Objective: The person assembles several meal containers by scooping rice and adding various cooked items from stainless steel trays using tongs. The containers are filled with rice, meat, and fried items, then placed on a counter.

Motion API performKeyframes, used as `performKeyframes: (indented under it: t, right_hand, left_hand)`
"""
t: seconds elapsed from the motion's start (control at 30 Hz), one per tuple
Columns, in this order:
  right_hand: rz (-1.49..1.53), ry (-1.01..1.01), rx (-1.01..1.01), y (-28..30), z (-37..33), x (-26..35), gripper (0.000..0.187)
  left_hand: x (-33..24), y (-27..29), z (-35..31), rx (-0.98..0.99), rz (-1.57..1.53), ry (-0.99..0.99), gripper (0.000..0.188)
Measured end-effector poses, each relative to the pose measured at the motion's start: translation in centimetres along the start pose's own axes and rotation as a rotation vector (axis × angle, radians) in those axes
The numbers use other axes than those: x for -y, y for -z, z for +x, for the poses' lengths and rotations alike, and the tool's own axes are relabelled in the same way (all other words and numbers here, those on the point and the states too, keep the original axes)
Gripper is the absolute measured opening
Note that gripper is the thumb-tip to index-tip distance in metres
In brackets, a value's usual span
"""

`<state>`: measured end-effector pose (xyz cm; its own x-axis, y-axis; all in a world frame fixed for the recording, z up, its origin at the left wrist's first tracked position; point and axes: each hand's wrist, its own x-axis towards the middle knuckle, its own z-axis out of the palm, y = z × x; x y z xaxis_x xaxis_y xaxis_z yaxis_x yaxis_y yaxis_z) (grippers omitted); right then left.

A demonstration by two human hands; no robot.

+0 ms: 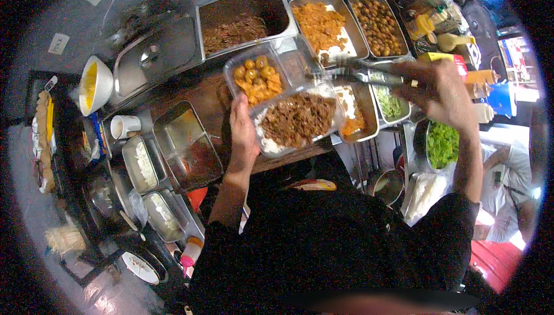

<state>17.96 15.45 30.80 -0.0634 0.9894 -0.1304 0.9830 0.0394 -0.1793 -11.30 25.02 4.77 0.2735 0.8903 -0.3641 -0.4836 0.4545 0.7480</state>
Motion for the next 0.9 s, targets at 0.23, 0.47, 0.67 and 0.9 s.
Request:
performKeyframes:
  t: [0.23, 0.47, 0.67, 0.9]
  right_hand:
    - [-0.557, 0.227, -0.223, -4.7, 18.0, 2.7, 0.023]
    - [-0.564, 0.295, -0.121, -14.0, 30.5, 5.9, 0.018]
    - [-0.525, 0.281, -0.173, -14.8, 32.1, 5.0, 0.018]
    - [-0.526, 0.229, -0.245, -9.1, 27.9, 1.5, 0.026]
  left_hand:
    - [1.1, 3.1, -2.7, -0.158, 0.062, 0.062, 0.047]
    - [-1.2, 3.2, -5.4, -0.332, 0.194, -0.004, 0.051]
    - [-0.1, 6.0, -5.6, -0.338, 0.098, -0.020, 0.050]
    - [1.2, 7.8, -3.4, -0.219, -0.037, -0.025, 0.056]
